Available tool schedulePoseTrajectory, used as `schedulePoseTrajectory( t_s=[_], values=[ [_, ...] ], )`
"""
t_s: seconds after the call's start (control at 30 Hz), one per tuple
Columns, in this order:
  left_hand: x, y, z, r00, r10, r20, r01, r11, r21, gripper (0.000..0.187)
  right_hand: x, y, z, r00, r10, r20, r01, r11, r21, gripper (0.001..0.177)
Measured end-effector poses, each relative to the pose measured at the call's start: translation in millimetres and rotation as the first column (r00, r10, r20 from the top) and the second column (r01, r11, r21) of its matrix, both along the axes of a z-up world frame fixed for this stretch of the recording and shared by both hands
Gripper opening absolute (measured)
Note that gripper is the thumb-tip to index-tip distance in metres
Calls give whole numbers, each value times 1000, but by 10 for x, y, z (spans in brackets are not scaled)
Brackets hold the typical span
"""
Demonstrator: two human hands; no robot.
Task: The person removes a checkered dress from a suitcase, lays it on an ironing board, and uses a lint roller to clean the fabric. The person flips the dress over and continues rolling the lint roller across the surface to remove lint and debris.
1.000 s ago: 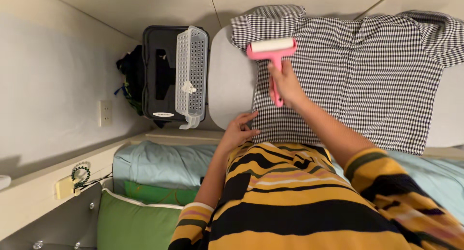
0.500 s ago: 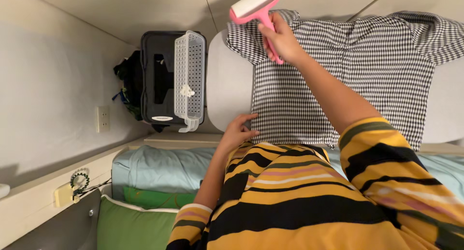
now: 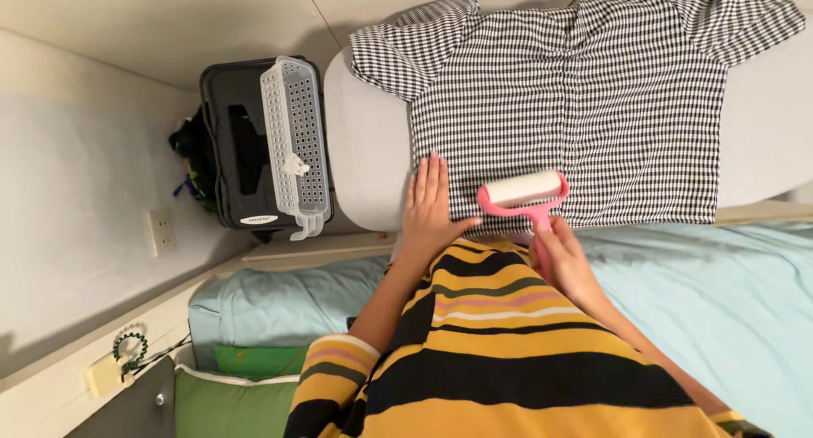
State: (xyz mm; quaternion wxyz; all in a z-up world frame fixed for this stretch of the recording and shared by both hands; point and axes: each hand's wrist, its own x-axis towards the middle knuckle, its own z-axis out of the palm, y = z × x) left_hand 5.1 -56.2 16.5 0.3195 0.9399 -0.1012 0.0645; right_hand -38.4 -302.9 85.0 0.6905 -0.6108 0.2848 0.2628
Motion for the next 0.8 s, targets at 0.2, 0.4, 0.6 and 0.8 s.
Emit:
schedulePoseTrajectory(
  t_s=[0.2,0.4,0.6,0.8],
  values=[
    [-94,-33,-285,999,9,-46,3,969,248,131,-32,75,-349,972,136,193,-109,984,-141,24],
    [-70,-35,-228,995,0,-99,26,965,260,132,1022,431,-220,920,221,324,-171,970,-175,24],
    [-60,-32,-203,987,-6,-159,50,961,273,132,2380,561,-351,930,117,349,-85,991,-106,29],
    [-38,-37,-215,971,-11,-239,77,960,270,133,3059,326,-586,943,93,318,-95,995,-8,30]
  ],
)
